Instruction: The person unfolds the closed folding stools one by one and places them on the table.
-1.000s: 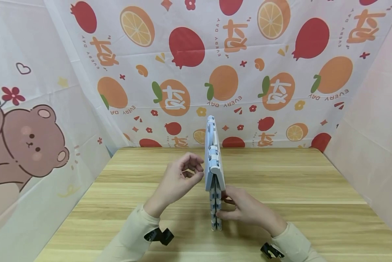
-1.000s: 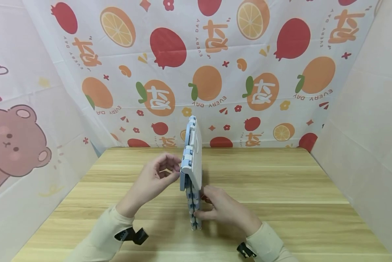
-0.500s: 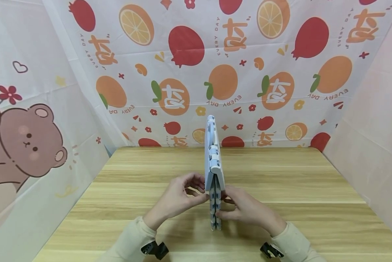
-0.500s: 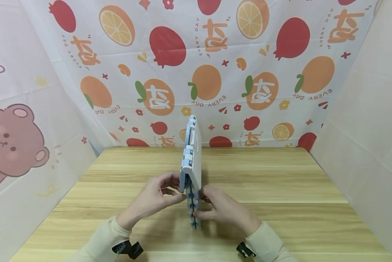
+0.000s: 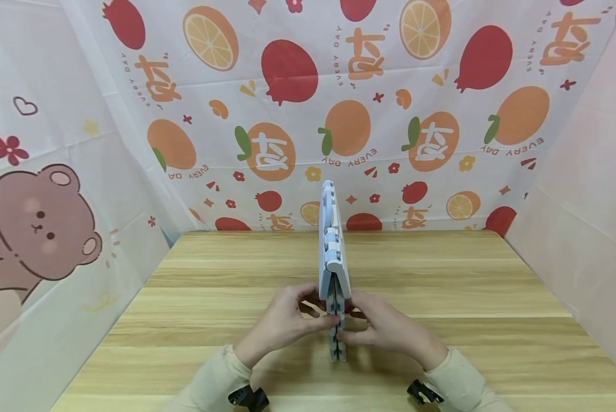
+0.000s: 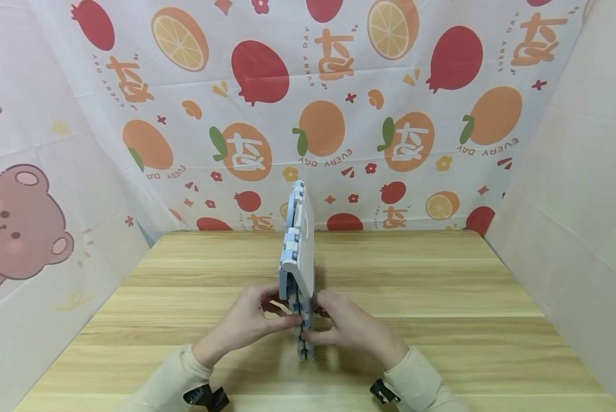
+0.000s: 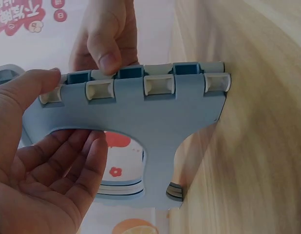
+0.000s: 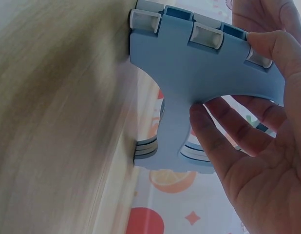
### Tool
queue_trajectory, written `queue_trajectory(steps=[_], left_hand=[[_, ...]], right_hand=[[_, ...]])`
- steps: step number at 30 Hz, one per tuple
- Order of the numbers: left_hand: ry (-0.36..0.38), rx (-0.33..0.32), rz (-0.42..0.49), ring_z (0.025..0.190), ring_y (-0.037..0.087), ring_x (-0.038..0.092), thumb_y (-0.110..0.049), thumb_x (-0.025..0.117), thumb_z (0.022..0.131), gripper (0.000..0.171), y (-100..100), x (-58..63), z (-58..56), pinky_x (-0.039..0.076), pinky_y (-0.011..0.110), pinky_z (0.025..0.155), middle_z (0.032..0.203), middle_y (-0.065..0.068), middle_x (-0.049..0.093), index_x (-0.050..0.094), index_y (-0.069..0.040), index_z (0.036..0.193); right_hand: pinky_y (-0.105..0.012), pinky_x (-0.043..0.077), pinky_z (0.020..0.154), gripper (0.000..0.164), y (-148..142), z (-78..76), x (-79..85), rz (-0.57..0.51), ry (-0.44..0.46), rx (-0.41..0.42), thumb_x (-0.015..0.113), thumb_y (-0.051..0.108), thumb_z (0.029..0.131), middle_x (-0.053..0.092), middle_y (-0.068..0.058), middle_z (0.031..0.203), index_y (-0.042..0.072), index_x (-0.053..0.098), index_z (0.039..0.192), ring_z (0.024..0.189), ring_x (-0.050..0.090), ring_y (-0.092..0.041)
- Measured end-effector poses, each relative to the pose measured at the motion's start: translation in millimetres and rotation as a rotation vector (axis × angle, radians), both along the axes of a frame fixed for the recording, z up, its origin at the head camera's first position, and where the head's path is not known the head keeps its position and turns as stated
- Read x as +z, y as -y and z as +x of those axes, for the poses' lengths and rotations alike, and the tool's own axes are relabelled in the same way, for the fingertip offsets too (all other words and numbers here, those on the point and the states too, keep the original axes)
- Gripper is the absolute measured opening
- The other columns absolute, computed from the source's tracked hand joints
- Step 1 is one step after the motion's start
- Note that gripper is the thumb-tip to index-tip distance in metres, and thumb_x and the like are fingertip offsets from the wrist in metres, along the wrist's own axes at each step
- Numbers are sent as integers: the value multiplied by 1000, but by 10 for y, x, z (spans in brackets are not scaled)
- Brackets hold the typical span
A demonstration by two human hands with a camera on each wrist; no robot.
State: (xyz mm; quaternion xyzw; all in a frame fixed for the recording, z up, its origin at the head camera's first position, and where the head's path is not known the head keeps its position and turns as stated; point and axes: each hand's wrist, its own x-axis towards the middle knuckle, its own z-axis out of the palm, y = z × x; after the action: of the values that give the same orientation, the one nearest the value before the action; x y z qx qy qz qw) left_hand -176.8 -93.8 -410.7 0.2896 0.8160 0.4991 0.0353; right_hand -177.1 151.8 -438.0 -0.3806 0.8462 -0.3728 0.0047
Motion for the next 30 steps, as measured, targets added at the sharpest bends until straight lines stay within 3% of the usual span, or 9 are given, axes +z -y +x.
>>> queue_trajectory(steps=[10, 30], left_hand=[[-57, -43, 25, 96, 23, 78, -21, 92, 86, 38, -31, -76, -7, 66, 34, 84, 112, 9, 82, 77, -9, 118], [-55, -5, -53, 98, 23, 78, -24, 92, 86, 39, -1, -14, 4, 64, 31, 86, 109, 3, 83, 77, -12, 120]], right_hand=[[-43, 60, 108, 33, 7, 8, -16, -1, -51, 1, 83, 26, 94, 75, 2, 126, 19, 68, 123, 121, 72, -19], [-40, 60, 106, 36, -1, -18, 5, 4, 6, -19, 83, 29, 95, 77, 6, 123, 21, 68, 127, 118, 72, -14]])
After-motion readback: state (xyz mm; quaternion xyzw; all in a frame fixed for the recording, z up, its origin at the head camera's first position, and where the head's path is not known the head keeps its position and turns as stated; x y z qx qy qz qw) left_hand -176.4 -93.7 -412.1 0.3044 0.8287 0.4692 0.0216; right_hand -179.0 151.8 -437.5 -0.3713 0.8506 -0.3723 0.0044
